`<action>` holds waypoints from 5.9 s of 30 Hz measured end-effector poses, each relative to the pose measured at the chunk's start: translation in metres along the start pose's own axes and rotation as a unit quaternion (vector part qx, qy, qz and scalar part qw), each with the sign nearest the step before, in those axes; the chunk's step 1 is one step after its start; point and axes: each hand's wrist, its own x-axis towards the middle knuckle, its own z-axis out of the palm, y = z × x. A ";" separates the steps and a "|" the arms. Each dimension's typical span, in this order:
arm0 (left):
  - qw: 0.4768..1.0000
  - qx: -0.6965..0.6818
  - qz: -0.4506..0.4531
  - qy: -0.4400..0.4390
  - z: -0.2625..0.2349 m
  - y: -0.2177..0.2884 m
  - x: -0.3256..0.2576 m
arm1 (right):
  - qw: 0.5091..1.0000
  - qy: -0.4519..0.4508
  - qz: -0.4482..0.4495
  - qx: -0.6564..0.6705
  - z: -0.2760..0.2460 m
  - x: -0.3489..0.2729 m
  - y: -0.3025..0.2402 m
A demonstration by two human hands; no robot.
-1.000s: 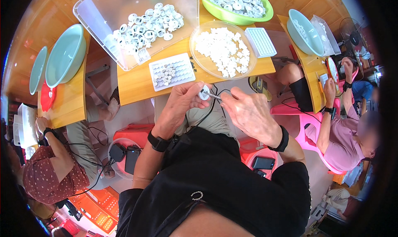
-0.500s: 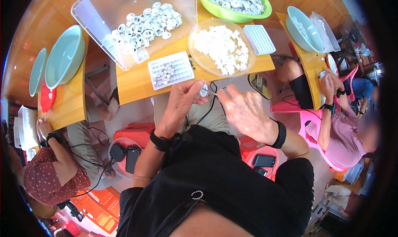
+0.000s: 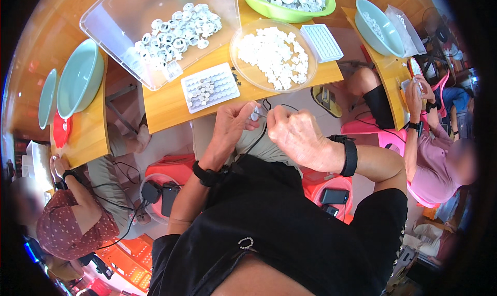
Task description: Assembling small white plastic components into a tray.
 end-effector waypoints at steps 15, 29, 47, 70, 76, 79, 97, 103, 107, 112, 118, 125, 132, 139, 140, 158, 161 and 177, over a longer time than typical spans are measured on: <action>0.996 -0.058 -0.067 -0.030 -0.004 0.016 0.002 | 0.976 0.010 0.064 0.207 -0.011 -0.011 0.020; 0.974 -0.158 -0.108 -0.119 0.002 0.032 0.012 | 0.620 0.100 0.478 0.615 0.084 -0.086 0.069; 0.975 -0.198 -0.085 -0.052 -0.044 -0.002 -0.013 | 0.598 0.200 0.504 0.590 0.113 -0.112 0.102; 0.961 -0.255 -0.104 -0.005 -0.067 -0.021 -0.031 | 0.708 0.343 0.541 0.298 0.162 -0.042 0.075; 0.962 -0.261 -0.074 -0.012 -0.078 -0.020 -0.032 | 0.738 0.324 0.510 0.300 0.175 -0.058 0.084; 0.961 -0.271 -0.062 0.013 -0.089 -0.023 -0.040 | 0.748 0.337 0.497 0.282 0.174 -0.052 0.087; 0.932 -0.359 0.039 0.036 -0.111 -0.030 -0.064 | 0.801 0.258 0.204 0.500 0.082 0.107 -0.036; 0.925 -0.378 0.031 0.025 -0.108 -0.035 -0.068 | 0.863 0.233 0.165 0.417 0.101 0.126 -0.045; 0.930 -0.367 0.023 0.027 -0.103 -0.032 -0.064 | 0.870 0.235 0.158 0.404 0.102 0.131 -0.045; 0.928 -0.373 0.014 0.010 -0.097 -0.027 -0.054 | 0.857 0.226 0.139 0.442 0.108 0.135 -0.042; 0.931 -0.364 0.013 0.024 -0.090 -0.029 -0.047 | 0.726 0.195 0.193 0.631 0.066 0.104 -0.040; 0.936 -0.350 -0.003 0.037 -0.079 -0.023 -0.041 | 0.767 0.240 0.102 0.586 0.051 0.085 -0.060; 0.950 -0.306 0.011 0.054 -0.075 -0.028 -0.038 | 0.823 0.280 0.065 0.490 0.055 0.081 -0.060; 0.965 -0.252 0.013 0.073 -0.073 -0.029 -0.041 | 0.808 0.231 0.060 0.539 0.062 0.080 -0.061; 0.965 -0.253 0.014 0.074 -0.073 -0.030 -0.041 | 0.783 0.204 0.082 0.581 0.064 0.080 -0.061; 0.939 -0.334 0.027 0.078 -0.086 -0.033 -0.049 | 0.826 0.244 0.212 0.461 0.107 0.135 -0.029; 0.937 -0.340 0.030 0.074 -0.087 -0.036 -0.051 | 0.853 0.227 0.211 0.421 0.114 0.143 -0.030; 0.939 -0.335 0.013 0.075 -0.085 -0.032 -0.049 | 0.778 0.247 0.160 0.555 0.081 0.129 -0.031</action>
